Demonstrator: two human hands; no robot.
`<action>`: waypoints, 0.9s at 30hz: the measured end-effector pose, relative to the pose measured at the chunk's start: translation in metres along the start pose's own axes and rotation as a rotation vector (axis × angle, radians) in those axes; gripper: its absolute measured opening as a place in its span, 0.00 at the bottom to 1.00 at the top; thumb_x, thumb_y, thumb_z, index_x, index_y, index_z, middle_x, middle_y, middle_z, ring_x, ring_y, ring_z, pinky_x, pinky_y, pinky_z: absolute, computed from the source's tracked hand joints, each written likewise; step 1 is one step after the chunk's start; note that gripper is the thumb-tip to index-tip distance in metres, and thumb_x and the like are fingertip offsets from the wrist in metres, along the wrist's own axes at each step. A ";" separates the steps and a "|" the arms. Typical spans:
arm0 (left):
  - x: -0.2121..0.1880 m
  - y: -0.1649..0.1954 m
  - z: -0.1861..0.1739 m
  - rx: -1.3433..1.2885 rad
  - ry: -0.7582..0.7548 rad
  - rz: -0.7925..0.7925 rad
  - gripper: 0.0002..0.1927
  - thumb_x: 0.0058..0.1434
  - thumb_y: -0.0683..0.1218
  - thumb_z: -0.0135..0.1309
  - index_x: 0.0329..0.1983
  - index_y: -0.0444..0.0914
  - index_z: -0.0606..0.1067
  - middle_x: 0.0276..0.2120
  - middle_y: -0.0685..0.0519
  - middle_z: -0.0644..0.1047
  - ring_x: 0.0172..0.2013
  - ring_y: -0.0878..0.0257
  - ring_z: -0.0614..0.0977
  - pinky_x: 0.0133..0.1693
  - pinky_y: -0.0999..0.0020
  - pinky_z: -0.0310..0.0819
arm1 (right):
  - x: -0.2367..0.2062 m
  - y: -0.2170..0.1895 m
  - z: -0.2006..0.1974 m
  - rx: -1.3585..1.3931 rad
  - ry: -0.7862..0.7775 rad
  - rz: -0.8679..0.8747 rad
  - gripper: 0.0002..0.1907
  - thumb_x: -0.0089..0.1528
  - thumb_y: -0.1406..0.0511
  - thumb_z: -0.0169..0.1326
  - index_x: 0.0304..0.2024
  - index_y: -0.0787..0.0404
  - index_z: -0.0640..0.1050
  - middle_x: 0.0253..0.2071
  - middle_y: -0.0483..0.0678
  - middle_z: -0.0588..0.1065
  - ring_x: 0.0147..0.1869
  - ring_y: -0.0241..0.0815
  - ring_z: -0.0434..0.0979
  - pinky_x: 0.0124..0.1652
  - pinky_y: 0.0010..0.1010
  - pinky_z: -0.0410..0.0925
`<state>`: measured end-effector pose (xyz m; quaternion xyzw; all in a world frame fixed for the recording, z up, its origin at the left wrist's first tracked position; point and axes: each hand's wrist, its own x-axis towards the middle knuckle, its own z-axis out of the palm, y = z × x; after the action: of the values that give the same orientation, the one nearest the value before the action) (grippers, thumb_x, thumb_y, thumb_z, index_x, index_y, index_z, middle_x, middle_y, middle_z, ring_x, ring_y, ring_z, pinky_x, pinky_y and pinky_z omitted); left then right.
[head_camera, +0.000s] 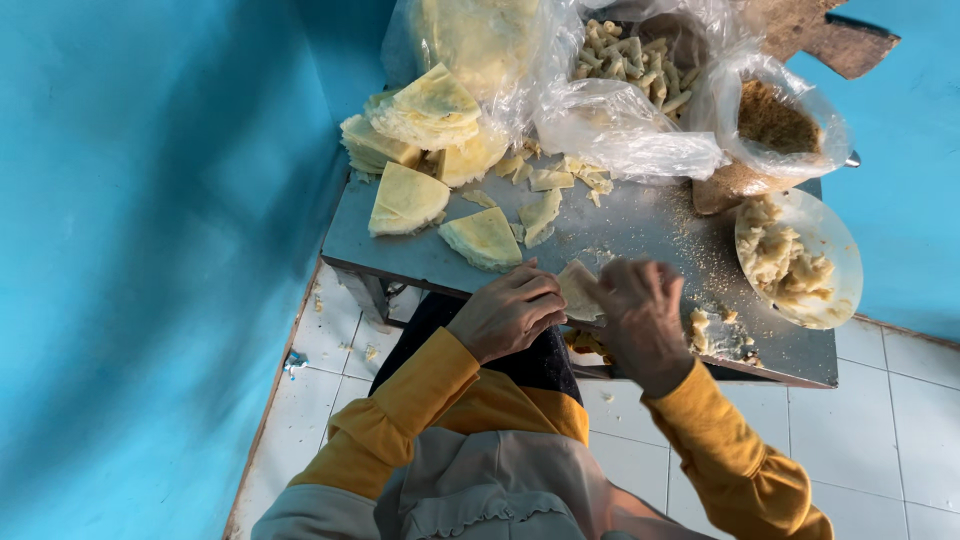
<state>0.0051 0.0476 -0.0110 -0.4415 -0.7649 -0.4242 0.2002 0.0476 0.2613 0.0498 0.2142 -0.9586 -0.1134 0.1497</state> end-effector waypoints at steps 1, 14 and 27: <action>0.000 0.001 0.000 -0.001 0.003 0.001 0.09 0.62 0.46 0.62 0.42 0.39 0.78 0.46 0.53 0.78 0.52 0.55 0.78 0.64 0.53 0.69 | -0.005 -0.003 0.000 0.067 0.003 0.005 0.30 0.56 0.73 0.55 0.60 0.43 0.79 0.44 0.44 0.72 0.53 0.45 0.69 0.61 0.48 0.56; 0.008 0.002 0.001 -0.013 -0.022 -0.025 0.06 0.63 0.46 0.62 0.37 0.40 0.78 0.41 0.54 0.78 0.48 0.56 0.79 0.63 0.54 0.71 | -0.010 0.009 0.006 0.271 0.198 -0.015 0.21 0.51 0.65 0.60 0.47 0.52 0.86 0.39 0.45 0.72 0.49 0.45 0.68 0.52 0.44 0.60; 0.012 0.005 0.002 -0.097 -0.046 -0.105 0.07 0.62 0.46 0.62 0.37 0.40 0.76 0.40 0.55 0.77 0.48 0.55 0.80 0.63 0.52 0.70 | 0.101 0.238 -0.005 0.603 0.206 0.417 0.11 0.65 0.73 0.56 0.50 0.60 0.81 0.43 0.56 0.82 0.46 0.48 0.84 0.46 0.35 0.75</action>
<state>0.0028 0.0570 -0.0014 -0.4197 -0.7699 -0.4603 0.1387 -0.1271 0.4260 0.1457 0.0590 -0.9519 0.2287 0.1952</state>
